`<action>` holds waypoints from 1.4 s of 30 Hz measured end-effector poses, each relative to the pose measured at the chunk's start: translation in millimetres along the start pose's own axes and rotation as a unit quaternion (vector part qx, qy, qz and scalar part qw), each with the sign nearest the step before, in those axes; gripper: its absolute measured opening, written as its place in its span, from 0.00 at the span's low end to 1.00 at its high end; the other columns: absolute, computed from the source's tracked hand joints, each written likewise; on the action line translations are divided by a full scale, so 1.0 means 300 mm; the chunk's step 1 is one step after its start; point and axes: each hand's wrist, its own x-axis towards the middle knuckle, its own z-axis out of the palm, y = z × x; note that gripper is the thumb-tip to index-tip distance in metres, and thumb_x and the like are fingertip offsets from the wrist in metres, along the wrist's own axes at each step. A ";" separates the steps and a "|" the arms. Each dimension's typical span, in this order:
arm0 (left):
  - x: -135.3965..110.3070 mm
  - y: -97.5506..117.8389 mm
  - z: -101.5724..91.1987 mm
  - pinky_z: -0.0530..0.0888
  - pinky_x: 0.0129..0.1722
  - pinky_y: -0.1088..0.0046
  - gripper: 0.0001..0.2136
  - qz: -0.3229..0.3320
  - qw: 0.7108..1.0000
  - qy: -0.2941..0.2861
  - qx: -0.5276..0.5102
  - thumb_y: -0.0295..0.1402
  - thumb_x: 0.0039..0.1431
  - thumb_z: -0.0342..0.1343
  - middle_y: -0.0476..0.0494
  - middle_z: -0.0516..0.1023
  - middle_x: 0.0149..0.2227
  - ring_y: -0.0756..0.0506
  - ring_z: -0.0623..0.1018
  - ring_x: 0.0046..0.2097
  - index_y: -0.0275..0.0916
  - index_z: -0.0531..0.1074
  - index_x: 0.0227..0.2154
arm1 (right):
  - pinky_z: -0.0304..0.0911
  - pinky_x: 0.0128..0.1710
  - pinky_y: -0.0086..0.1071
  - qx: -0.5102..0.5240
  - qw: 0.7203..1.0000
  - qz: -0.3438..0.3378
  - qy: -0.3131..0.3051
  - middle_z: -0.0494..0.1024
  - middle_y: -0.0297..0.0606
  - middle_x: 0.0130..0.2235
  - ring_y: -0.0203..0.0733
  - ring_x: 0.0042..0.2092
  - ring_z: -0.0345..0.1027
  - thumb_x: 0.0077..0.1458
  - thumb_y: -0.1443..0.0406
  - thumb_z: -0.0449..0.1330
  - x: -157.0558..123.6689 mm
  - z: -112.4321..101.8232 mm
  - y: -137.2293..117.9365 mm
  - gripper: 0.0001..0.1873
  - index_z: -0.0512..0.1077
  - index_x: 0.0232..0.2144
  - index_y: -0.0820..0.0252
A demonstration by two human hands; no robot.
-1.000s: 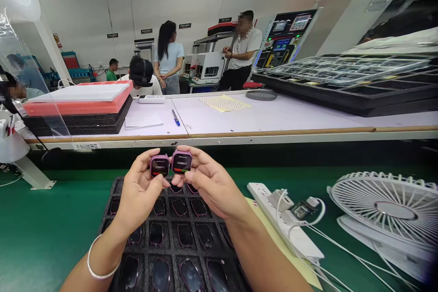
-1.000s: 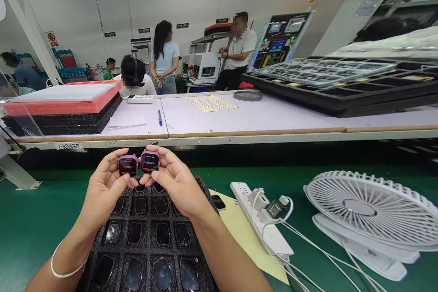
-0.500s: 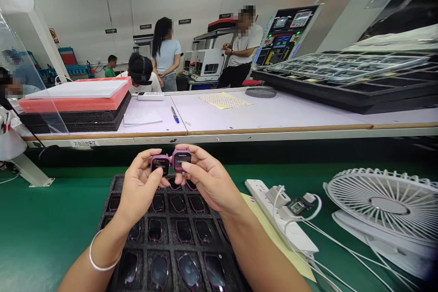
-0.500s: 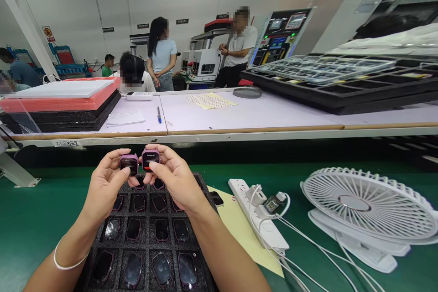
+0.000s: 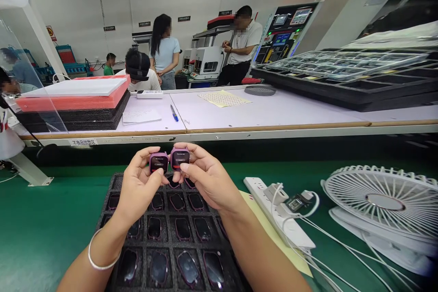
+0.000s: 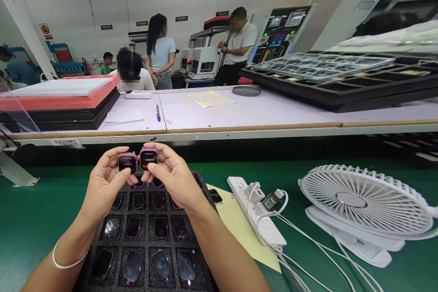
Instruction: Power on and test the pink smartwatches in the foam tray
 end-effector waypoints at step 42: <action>-0.007 -0.003 -0.002 0.80 0.34 0.70 0.16 -0.033 0.998 -0.022 -0.049 0.30 0.59 0.55 0.41 0.76 0.46 0.48 0.81 0.31 0.40 0.69 0.51 | 0.63 0.28 0.31 -0.017 0.999 0.010 0.039 0.72 0.34 0.36 0.34 0.27 0.65 0.50 0.67 0.64 0.001 0.010 -0.008 0.20 0.69 0.47 0.56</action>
